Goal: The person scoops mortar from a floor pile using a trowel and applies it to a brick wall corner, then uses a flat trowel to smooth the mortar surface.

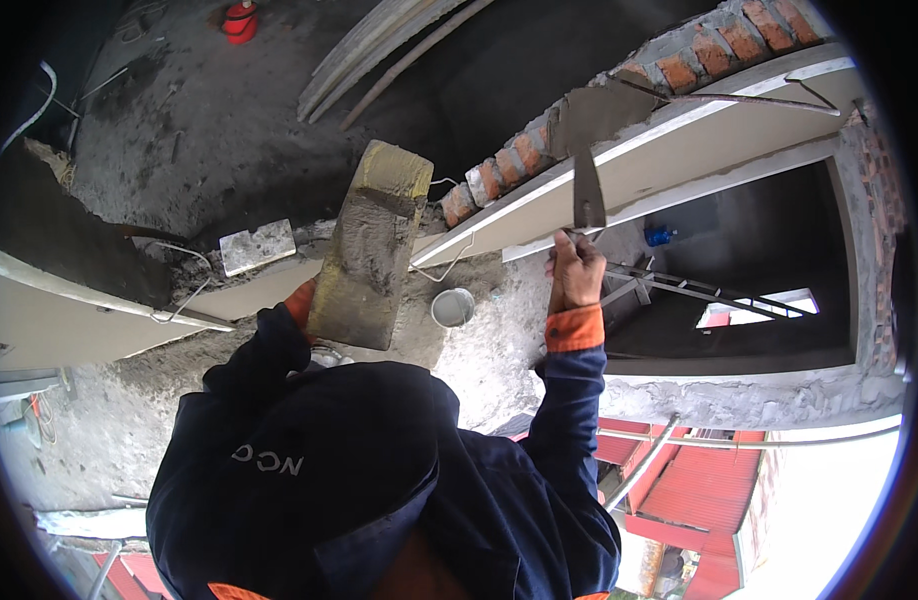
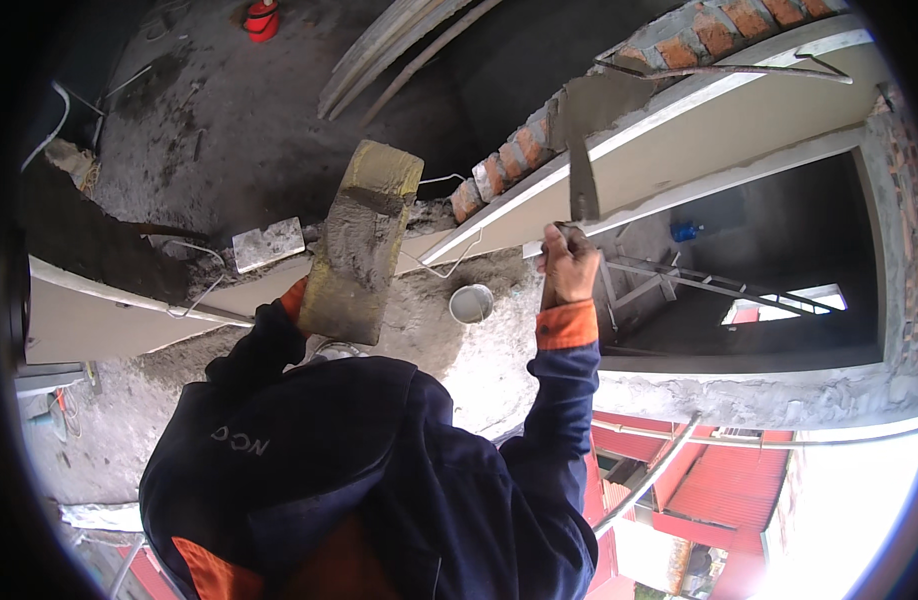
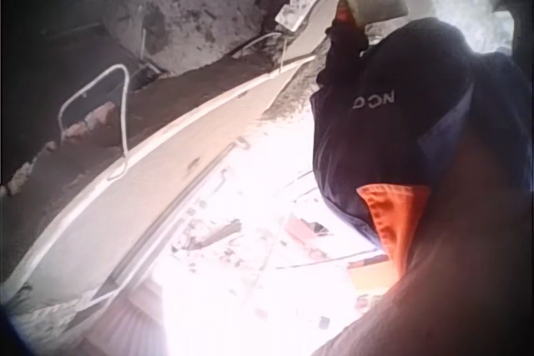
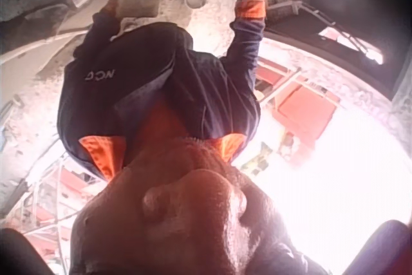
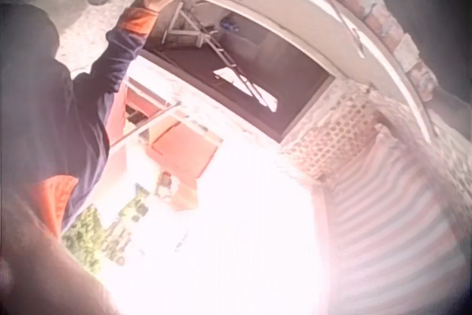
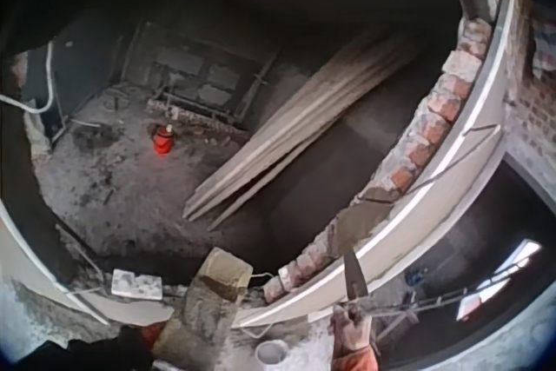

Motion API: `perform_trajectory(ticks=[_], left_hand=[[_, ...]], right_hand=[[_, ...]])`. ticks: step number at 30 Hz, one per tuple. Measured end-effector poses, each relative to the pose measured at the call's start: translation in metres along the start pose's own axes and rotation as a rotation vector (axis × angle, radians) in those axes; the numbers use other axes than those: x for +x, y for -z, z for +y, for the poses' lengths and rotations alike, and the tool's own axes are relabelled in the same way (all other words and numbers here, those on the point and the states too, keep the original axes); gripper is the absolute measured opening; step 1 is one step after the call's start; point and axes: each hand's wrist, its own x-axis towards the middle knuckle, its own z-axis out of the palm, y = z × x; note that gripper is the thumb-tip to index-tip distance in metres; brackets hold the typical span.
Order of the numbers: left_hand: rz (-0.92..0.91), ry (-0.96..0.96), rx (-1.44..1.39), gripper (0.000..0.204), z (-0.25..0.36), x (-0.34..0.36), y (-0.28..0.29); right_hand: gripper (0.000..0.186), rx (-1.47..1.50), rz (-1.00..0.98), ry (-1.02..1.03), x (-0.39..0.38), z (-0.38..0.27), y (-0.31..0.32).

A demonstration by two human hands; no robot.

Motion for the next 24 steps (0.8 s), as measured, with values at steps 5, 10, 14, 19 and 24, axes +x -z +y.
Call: perform_trajectory(ticks=[5,10,14,19,24], left_hand=[[-0.055,0.069,-0.100,0.054,-0.007,0.006,0.007],[-0.131,0.081,-0.130,0.057,-0.017,0.012,0.027],[-0.155,0.116,-0.124,0.056,-0.009,0.011,0.007],[-0.133,0.117,-0.115,0.053,-0.002,0.016,-0.007],[-0.166,0.162,-0.206,0.045,0.001,0.048,-0.005]], right_hand=[[0.023,-0.267,0.029,-0.045,0.078,0.042,-0.048],[0.023,0.002,0.113,-0.197,0.103,0.028,-0.053],[0.026,0.056,0.044,-0.229,0.070,0.008,-0.010],[0.029,-0.007,0.043,-0.234,0.021,-0.013,0.025],[0.032,-0.199,0.041,-0.070,-0.055,-0.019,0.057]])
